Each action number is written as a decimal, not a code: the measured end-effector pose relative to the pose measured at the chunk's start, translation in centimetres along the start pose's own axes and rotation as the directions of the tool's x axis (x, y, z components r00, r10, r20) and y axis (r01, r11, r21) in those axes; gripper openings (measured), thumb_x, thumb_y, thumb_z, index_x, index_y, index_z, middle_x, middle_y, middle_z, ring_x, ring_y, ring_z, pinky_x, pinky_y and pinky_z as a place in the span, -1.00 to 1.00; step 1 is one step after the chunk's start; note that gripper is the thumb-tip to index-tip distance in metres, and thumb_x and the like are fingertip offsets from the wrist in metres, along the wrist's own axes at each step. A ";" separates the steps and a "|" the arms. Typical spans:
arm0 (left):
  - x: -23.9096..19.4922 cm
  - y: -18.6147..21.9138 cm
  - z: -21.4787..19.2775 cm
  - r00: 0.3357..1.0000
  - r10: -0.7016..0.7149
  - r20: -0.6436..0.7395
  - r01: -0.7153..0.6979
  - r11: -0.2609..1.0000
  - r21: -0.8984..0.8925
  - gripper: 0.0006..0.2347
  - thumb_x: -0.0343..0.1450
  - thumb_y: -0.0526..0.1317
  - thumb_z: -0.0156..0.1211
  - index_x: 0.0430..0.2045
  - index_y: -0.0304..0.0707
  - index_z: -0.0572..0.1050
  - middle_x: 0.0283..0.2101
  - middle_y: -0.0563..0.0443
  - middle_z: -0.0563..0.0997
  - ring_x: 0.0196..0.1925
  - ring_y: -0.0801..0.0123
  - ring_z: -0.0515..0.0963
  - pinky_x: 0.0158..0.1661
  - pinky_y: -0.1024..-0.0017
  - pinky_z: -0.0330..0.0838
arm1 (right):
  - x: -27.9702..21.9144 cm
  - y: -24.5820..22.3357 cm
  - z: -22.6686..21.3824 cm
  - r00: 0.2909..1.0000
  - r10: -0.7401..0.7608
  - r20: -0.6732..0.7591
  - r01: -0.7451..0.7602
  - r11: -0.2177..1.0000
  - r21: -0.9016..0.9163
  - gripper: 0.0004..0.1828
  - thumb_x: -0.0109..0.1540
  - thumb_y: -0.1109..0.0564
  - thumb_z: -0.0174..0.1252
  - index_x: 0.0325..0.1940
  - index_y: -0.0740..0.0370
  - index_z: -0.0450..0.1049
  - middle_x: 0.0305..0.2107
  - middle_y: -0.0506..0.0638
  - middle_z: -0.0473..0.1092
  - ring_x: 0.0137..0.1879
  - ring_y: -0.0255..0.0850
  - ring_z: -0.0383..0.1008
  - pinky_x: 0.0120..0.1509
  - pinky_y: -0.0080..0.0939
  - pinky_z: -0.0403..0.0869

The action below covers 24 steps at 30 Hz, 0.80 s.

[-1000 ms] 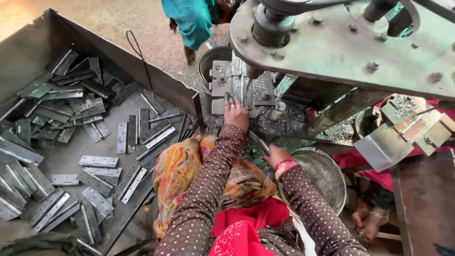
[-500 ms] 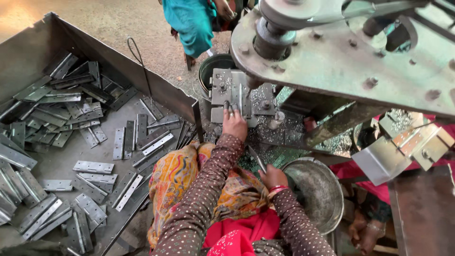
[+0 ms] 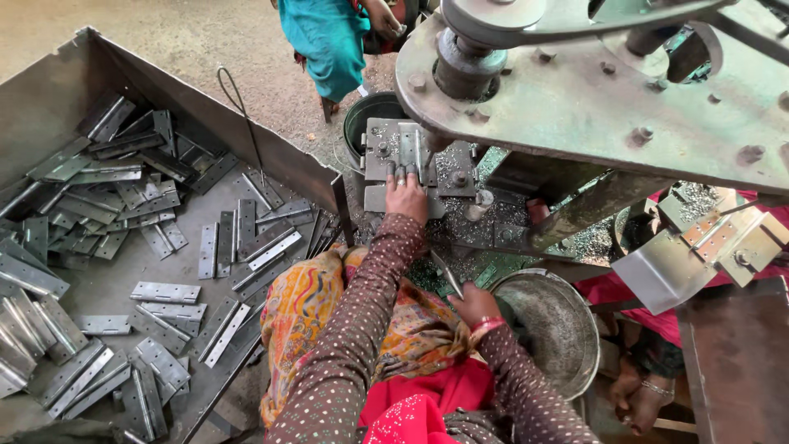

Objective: The person repeatedly places metal brackets into a jig, pulls a lever to operate a drill press, and then moves the finished pieces into a large metal bin.

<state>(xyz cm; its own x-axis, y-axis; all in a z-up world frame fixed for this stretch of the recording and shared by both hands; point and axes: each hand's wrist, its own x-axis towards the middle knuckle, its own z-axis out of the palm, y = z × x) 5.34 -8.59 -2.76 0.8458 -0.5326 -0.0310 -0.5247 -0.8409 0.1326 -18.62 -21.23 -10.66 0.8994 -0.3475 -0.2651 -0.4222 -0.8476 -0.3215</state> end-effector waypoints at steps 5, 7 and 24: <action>-1.9 -0.3 1.4 0.999 0.037 0.028 -0.037 0.999 0.014 -0.68 0.52 -0.26 0.04 0.17 -0.31 0.43 0.36 -0.13 0.33 -0.06 0.29 0.65 0.40 0.01 -0.01 | -0.7 0.7 1.6 0.996 0.068 0.061 -0.069 0.998 0.011 -0.45 0.16 -0.31 0.26 -0.24 0.27 0.50 -0.43 0.24 0.52 -0.31 0.16 0.55 -0.17 0.11 0.49; 0.0 -0.8 -0.1 0.997 0.028 0.073 -0.029 1.000 0.005 -0.67 0.49 -0.28 0.07 0.17 -0.29 0.43 0.41 -0.12 0.27 -0.05 0.30 0.66 0.41 0.00 -0.06 | 2.4 -0.5 -1.6 0.993 0.011 0.119 -0.005 0.999 -0.053 -0.38 0.11 -0.33 0.33 -0.24 0.32 0.48 -0.41 0.25 0.51 -0.27 0.17 0.52 -0.15 0.12 0.46; 1.8 -2.4 -3.2 0.994 0.040 0.103 -0.042 0.999 0.016 -0.77 0.52 -0.25 0.02 -0.03 -0.25 0.59 0.39 -0.08 0.33 0.41 0.18 0.36 0.43 -0.04 -0.17 | 1.2 -0.8 -1.3 0.996 0.049 0.079 -0.043 0.997 -0.068 -0.36 0.23 -0.42 0.17 -0.17 0.25 0.46 -0.38 0.21 0.50 -0.23 0.15 0.56 -0.10 0.12 0.50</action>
<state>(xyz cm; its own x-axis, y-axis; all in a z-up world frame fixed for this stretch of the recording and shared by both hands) 8.48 -7.21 0.04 0.8094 -0.5732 -0.1279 -0.5614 -0.8191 0.1176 -17.03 -21.48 -9.58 0.8660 -0.3556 -0.3517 -0.4522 -0.8571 -0.2468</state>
